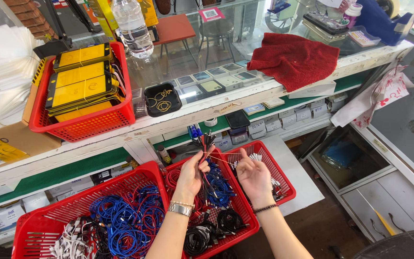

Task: The person sorts white charging cables from a red basket filled with mixed blue, red, black, and white cables. They gather individual white cables in one hand, align the connectors, and hold the accumulated bundle, occasionally reaching back into the basket for more cables.

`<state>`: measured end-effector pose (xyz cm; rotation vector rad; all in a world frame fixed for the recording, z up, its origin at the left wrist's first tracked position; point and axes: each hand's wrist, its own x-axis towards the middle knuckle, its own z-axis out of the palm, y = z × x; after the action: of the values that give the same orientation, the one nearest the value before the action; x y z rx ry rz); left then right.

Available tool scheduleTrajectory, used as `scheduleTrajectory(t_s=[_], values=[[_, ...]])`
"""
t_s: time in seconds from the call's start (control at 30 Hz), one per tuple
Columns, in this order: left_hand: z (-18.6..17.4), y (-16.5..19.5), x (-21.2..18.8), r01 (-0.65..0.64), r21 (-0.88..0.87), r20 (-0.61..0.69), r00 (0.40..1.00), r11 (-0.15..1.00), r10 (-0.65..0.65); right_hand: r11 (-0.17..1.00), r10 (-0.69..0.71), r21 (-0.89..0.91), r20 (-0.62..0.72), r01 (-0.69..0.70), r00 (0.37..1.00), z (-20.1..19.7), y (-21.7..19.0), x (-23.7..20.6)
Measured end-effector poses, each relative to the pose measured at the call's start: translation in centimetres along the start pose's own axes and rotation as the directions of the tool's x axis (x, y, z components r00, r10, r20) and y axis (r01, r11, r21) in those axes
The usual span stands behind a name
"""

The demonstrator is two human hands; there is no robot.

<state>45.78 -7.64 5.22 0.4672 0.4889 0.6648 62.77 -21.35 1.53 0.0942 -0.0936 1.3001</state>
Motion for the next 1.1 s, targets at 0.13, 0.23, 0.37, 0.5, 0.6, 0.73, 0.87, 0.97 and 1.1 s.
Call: scheduleTrajectory(t_s=[0.13, 0.23, 0.37, 0.5, 0.6, 0.73, 0.87, 0.97, 1.1], values=[[1.6, -1.6, -0.2, -0.073, 0.391, -0.061, 0.993, 0.917, 0.105, 0.924, -0.051, -0.371, -0.353, -0.09, 0.934, 0.0, 1.4, 1.5], [1.9, -1.2, -0.4, -0.117, 0.662, 0.042, 0.992, 0.74, 0.119, 0.941, 0.089, -0.307, -0.184, -0.144, 0.979, 1.3, 1.9, 1.7], [3.2, 0.2, -1.7, -0.411, 0.891, 0.383, 0.909, 0.195, 0.166, 0.813, 0.012, -0.562, -0.24, -0.149, 0.971, 3.4, 1.5, 1.5], [5.6, 0.8, -2.8, -0.265, 0.944, 0.273, 0.962, -0.195, 0.016, 0.647, -0.006, -0.715, -0.351, -0.264, 0.936, 3.9, 1.3, 1.9], [6.0, 0.7, -2.7, -0.274, 0.9, 0.26, 0.962, -0.339, -0.087, 0.517, 0.054, -0.79, -0.354, -0.329, 0.934, 3.3, 1.2, 2.0], [4.0, 0.5, -0.8, -0.4, 0.886, 0.37, 0.915, -0.235, -0.161, 0.46, 0.154, -0.818, -0.311, -0.347, 0.938, 2.9, 0.3, 1.9], [1.8, -0.7, 0.9, -0.293, 0.947, 0.292, 0.956, 0.135, 0.032, 0.193, 0.187, -0.86, -0.44, -0.472, 0.878, 4.4, -2.0, 2.2], [1.9, -2.7, 1.4, -0.338, 0.934, 0.322, 0.937, 0.112, 0.137, 0.03, 0.109, -0.887, -0.456, -0.461, 0.884, 5.6, -3.8, 3.2], [3.0, -2.8, 2.5, -0.226, 0.973, 0.23, 0.966, 0.05, -0.118, 0.011, 0.081, -0.887, -0.459, -0.461, 0.885, 6.3, -7.7, 3.3]])
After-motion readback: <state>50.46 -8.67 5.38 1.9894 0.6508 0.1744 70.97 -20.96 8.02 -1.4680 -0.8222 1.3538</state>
